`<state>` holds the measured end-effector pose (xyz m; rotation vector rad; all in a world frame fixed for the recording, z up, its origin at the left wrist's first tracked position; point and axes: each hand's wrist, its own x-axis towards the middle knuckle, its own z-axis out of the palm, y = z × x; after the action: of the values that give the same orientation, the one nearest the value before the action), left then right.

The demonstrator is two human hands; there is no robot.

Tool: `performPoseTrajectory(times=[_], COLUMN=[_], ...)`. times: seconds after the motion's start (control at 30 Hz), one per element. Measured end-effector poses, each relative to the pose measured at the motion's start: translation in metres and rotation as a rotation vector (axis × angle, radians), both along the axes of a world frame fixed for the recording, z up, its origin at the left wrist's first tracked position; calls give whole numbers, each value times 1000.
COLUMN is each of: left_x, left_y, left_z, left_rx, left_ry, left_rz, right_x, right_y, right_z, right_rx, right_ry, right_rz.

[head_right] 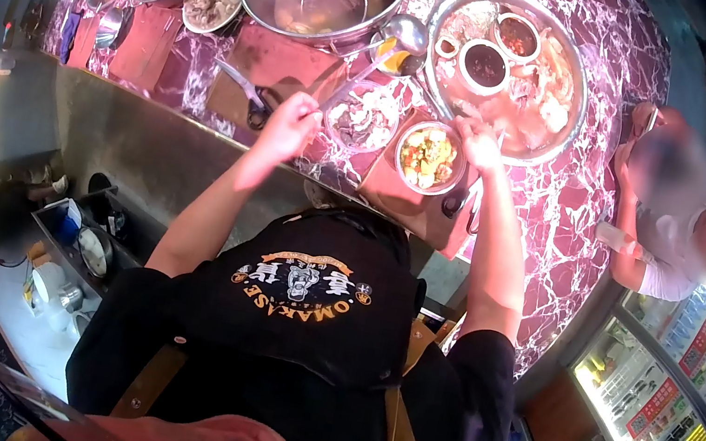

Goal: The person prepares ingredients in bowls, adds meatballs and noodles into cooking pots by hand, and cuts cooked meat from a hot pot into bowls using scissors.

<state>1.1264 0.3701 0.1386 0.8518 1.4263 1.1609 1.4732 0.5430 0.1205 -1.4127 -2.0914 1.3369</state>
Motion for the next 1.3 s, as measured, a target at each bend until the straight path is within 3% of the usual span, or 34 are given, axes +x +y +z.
performPoseTrajectory(times=[0.07, 0.17, 0.2, 0.23, 0.3, 0.37, 0.47, 0.5, 0.57, 0.63, 0.7, 0.77, 0.9, 1.03, 1.3], left_x=[5, 22, 32, 42, 83, 119, 163, 173, 176, 174, 157, 134, 67, 22, 9], left_y=[-2, -5, -5, -1, 16, 41, 79, 89, 96, 95, 84, 56, -20, -113, -237], left_z=[10, 21, 20, 19, 32, 47, 77, 70, 125, 123, 119, 106, 52, 20, -60], left_rx=[-46, -31, -33, -36, -30, -50, -53, 83, 0, 55, 38, -37, -273, -367, -456], left_ry=[-43, -171, -193, -215, -306, -312, -211, -207, -423, -396, -241, -211, -125, -108, -47], left_rz=[-35, -56, -70, -84, -68, -97, -103, -187, -294, -340, -509, -448, -182, 265, 530], right_x=[-11, -22, -29, -30, -51, -68, -51, -39, -10, 9, 48, 39, 48, 57, 71], right_y=[-9, -21, -30, -39, -64, -84, -57, -41, 2, 44, 123, 143, 172, 175, 176], right_z=[24, 43, 61, 59, 104, 146, 118, 112, 99, 96, 62, 70, 27, 6, -15], right_rx=[-48, 163, 290, 596, 844, 574, 702, 686, 758, 517, 310, -7, -225, -354, -233], right_ry=[-227, -326, -308, -176, -137, -318, -369, -410, -101, -206, -67, 637, 873, 993, 851], right_rz=[-89, -162, -259, -268, -33, 143, 63, 14, -100, -441, -517, -819, -1047, -1209, -1021])
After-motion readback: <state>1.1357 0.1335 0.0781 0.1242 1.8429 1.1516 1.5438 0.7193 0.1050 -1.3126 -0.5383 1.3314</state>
